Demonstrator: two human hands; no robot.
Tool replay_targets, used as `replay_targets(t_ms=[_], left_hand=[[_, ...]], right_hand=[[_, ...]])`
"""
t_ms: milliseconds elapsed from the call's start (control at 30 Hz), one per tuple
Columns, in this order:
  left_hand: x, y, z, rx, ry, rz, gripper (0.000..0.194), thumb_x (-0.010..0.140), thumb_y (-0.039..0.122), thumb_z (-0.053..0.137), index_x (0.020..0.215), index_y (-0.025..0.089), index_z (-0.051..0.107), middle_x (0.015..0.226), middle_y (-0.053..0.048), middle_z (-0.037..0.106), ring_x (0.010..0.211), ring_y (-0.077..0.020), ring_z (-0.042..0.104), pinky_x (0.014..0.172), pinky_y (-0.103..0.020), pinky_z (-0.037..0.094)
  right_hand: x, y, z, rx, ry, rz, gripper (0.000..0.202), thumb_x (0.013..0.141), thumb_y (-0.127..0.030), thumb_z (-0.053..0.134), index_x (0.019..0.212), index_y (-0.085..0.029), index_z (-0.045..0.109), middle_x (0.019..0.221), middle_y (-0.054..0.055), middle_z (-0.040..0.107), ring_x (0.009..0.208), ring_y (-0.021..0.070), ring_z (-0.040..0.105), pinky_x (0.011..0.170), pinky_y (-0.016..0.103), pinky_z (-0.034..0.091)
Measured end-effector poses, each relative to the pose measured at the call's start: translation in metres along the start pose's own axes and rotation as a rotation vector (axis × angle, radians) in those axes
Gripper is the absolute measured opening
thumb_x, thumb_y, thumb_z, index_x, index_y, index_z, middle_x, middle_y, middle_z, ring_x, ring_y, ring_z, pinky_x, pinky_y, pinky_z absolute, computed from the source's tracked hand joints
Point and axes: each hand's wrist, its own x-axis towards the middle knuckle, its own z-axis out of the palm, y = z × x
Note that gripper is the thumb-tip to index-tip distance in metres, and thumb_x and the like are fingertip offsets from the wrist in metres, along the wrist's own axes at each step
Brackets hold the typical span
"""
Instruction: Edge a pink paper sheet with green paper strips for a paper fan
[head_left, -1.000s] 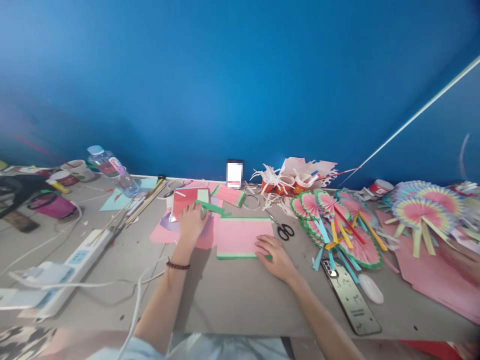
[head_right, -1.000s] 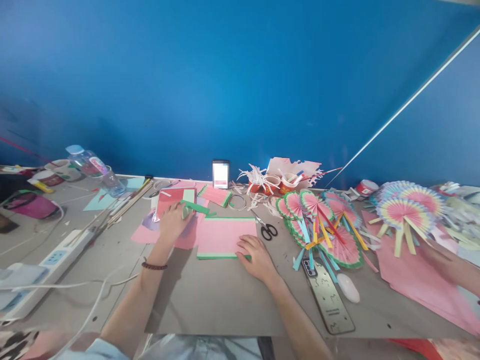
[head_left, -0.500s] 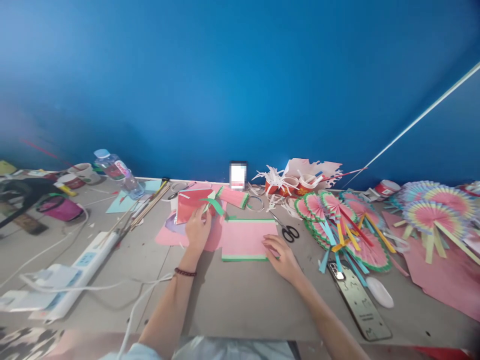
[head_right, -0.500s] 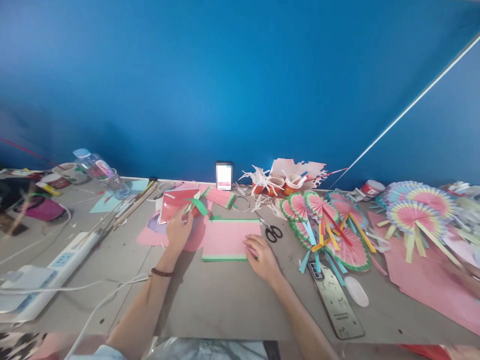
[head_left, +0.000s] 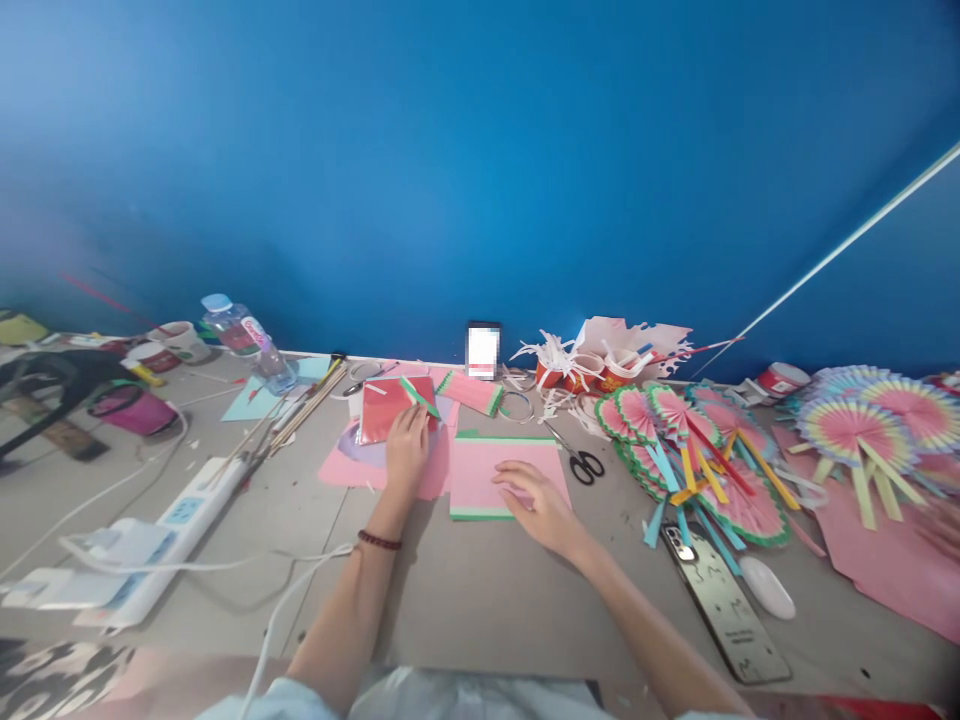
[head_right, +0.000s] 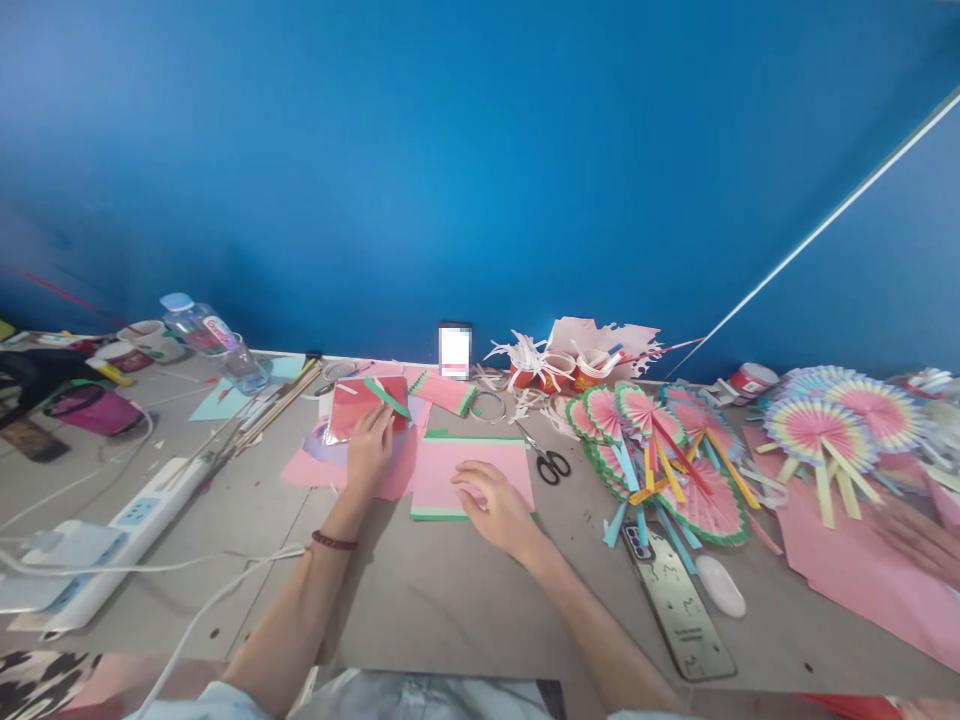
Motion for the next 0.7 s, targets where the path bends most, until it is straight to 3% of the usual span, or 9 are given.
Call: replay_targets(t_ms=[100, 233, 433, 600, 700], left_hand=[[-0.002, -0.006, -0.002, 0.09, -0.058, 0.044, 0.046, 0.078, 0.004, 0.035, 0.116, 0.014, 0.06, 0.116, -0.013, 0.062, 0.114, -0.0261, 0.052, 0.097, -0.044, 0.043], [-0.001, -0.008, -0.009, 0.183, -0.022, 0.062, 0.049, 0.077, 0.003, 0.036, 0.119, 0.017, 0.058, 0.121, -0.011, 0.059, 0.117, -0.0276, 0.048, 0.097, -0.046, 0.043], [0.002, -0.012, -0.007, 0.245, -0.072, 0.057, 0.05, 0.074, 0.0, 0.035, 0.113, 0.017, 0.06, 0.122, -0.013, 0.057, 0.115, -0.0282, 0.049, 0.095, -0.047, 0.043], [0.001, -0.001, -0.007, 0.056, -0.004, 0.055, 0.042, 0.084, 0.009, 0.036, 0.119, 0.019, 0.056, 0.129, -0.014, 0.048, 0.12, -0.0254, 0.047, 0.096, -0.043, 0.044], [-0.001, 0.016, -0.006, -0.192, 0.046, -0.021, 0.038, 0.086, 0.018, 0.043, 0.123, 0.021, 0.052, 0.136, -0.013, 0.039, 0.107, -0.0203, 0.055, 0.09, -0.037, 0.049]], right_hand=[[0.002, -0.001, 0.01, 0.068, -0.004, 0.011, 0.022, 0.088, -0.024, 0.048, 0.102, -0.022, 0.066, 0.113, 0.009, 0.06, 0.11, 0.0196, 0.055, 0.095, 0.038, 0.047], [-0.005, 0.007, 0.021, 0.156, 0.023, 0.1, 0.022, 0.089, -0.027, 0.047, 0.098, -0.022, 0.066, 0.112, 0.01, 0.059, 0.104, 0.0187, 0.058, 0.077, 0.03, 0.055], [-0.009, 0.013, 0.024, 0.132, 0.083, 0.093, 0.021, 0.089, -0.026, 0.046, 0.093, -0.022, 0.067, 0.106, 0.009, 0.062, 0.1, 0.0194, 0.06, 0.075, 0.03, 0.056], [-0.006, 0.012, 0.022, 0.111, 0.107, 0.062, 0.021, 0.089, -0.025, 0.046, 0.093, -0.022, 0.066, 0.103, 0.009, 0.063, 0.099, 0.0196, 0.06, 0.081, 0.033, 0.053], [-0.007, 0.013, 0.021, 0.151, 0.109, 0.078, 0.021, 0.089, -0.026, 0.046, 0.093, -0.021, 0.066, 0.103, 0.009, 0.063, 0.099, 0.02, 0.06, 0.081, 0.033, 0.052]])
